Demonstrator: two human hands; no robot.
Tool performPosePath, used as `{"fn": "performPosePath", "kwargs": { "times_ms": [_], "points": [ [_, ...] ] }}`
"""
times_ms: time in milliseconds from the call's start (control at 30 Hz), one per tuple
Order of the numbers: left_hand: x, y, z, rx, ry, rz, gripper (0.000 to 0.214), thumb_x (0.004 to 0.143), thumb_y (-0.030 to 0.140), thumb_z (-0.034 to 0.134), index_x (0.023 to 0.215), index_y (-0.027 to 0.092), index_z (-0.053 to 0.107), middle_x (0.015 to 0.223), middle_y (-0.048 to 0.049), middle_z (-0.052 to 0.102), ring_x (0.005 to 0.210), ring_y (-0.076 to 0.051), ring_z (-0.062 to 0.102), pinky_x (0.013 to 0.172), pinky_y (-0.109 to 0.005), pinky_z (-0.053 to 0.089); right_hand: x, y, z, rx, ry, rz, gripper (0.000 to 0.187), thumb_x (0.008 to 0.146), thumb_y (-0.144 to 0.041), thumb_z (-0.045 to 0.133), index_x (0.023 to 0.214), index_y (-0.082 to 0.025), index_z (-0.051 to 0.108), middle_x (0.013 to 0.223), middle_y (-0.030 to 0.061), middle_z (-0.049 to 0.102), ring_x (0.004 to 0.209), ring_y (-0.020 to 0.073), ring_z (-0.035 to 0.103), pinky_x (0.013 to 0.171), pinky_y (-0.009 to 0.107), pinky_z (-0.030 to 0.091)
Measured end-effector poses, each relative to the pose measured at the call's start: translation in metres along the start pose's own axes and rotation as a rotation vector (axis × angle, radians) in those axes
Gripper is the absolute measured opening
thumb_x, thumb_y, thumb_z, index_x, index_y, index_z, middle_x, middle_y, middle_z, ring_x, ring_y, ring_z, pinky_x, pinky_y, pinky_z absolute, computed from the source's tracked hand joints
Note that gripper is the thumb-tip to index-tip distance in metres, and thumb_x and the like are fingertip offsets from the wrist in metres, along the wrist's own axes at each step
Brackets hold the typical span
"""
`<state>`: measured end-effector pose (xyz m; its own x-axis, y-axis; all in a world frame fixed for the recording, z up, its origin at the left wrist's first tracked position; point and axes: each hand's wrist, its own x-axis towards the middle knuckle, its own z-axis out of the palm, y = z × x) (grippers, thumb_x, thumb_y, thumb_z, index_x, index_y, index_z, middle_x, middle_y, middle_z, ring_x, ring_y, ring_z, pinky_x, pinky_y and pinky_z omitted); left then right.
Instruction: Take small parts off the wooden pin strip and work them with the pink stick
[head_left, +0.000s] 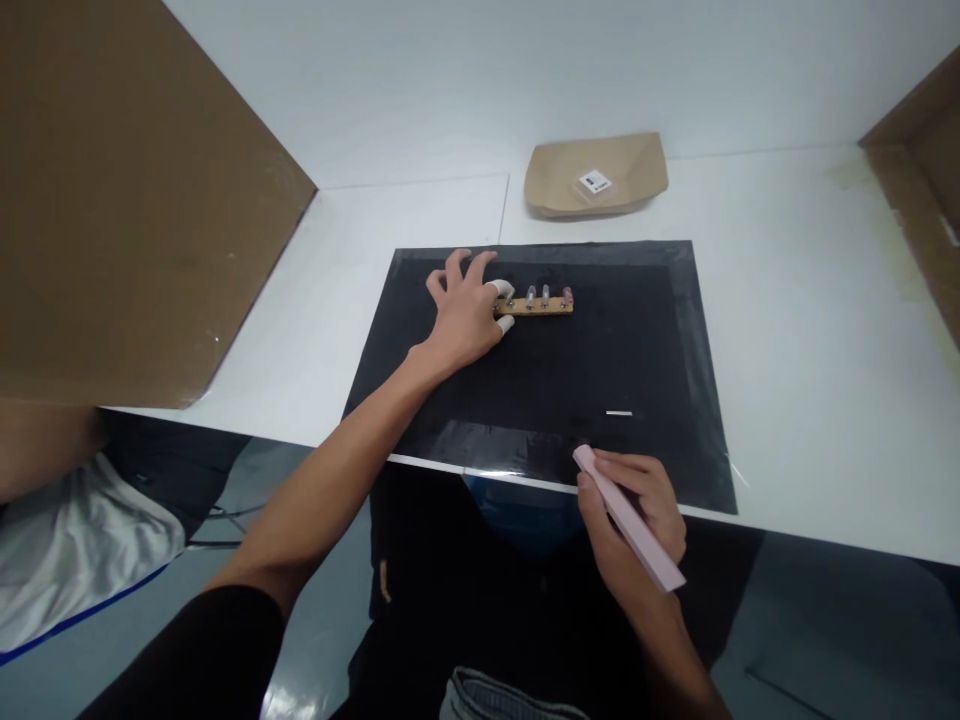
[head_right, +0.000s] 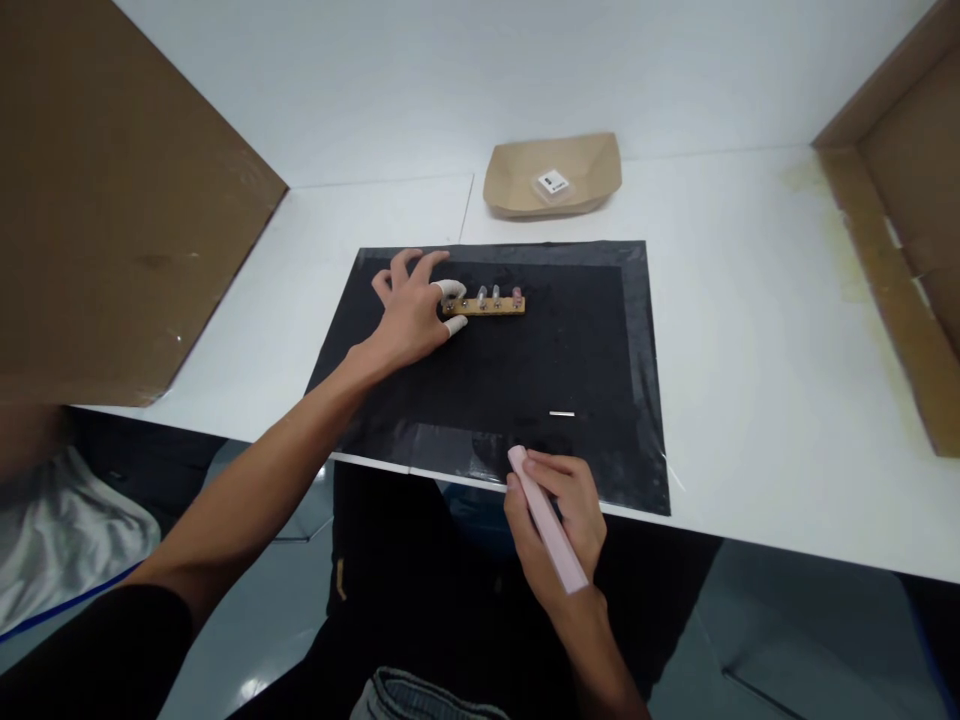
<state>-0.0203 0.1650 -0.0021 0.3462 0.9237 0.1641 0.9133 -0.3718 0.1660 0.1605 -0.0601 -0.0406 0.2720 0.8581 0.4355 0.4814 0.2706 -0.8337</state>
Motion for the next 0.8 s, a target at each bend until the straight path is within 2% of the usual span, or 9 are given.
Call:
{"fn": "performPosePath", "kwargs": {
  "times_ms": [233,533,633,800],
  "points": [
    [0.0001,0.0002,-0.0009,-0.012,-0.033,-0.005,0.019,0.078,0.016,0.075,0.097,0.017,0.073,0.160,-0.0126,0.046,0.149,-0.049,0.028,0.113,-0.069,0.027,0.0005,0.0000,0.0024,-0.010,-0.008,-0.010,0.016,0.090,-0.012,0.071,0.103,-0.020,0.068,0.104,0.0039,0.068,0.094,0.0138,0.069,0.083,0.028,0.060],
    [0.0011,-0.0005,-0.0048,0.005,-0.097,0.017,0.019,0.082,0.020,0.072,0.101,0.018,0.074,0.160,-0.0126,0.045,0.150,-0.047,0.028,0.113,-0.068,0.027,-0.0024,0.0033,0.0027,-0.048,-0.029,-0.023,0.016,0.092,-0.014,0.071,0.106,-0.021,0.068,0.106,0.0040,0.067,0.095,0.0138,0.068,0.084,0.027,0.059],
    [0.0010,-0.0026,-0.0025,-0.009,-0.072,0.007,0.028,0.083,0.022,0.072,0.111,0.019,0.071,0.159,-0.0138,0.045,0.150,-0.047,0.027,0.114,-0.069,0.026,-0.0024,0.0028,0.0020,-0.067,-0.031,0.002,0.014,0.092,-0.015,0.071,0.105,-0.021,0.069,0.105,0.0034,0.067,0.094,0.0130,0.068,0.084,0.026,0.059],
    [0.0012,-0.0087,-0.0040,-0.009,-0.042,0.020,0.060,0.078,0.028,0.080,0.134,0.019,0.059,0.161,-0.0172,0.042,0.149,-0.049,0.027,0.113,-0.069,0.028,-0.0007,-0.0004,0.0025,-0.080,-0.033,0.048,0.012,0.093,-0.016,0.070,0.103,-0.022,0.069,0.105,0.0023,0.067,0.093,0.0129,0.068,0.084,0.026,0.059]
  ]
}}
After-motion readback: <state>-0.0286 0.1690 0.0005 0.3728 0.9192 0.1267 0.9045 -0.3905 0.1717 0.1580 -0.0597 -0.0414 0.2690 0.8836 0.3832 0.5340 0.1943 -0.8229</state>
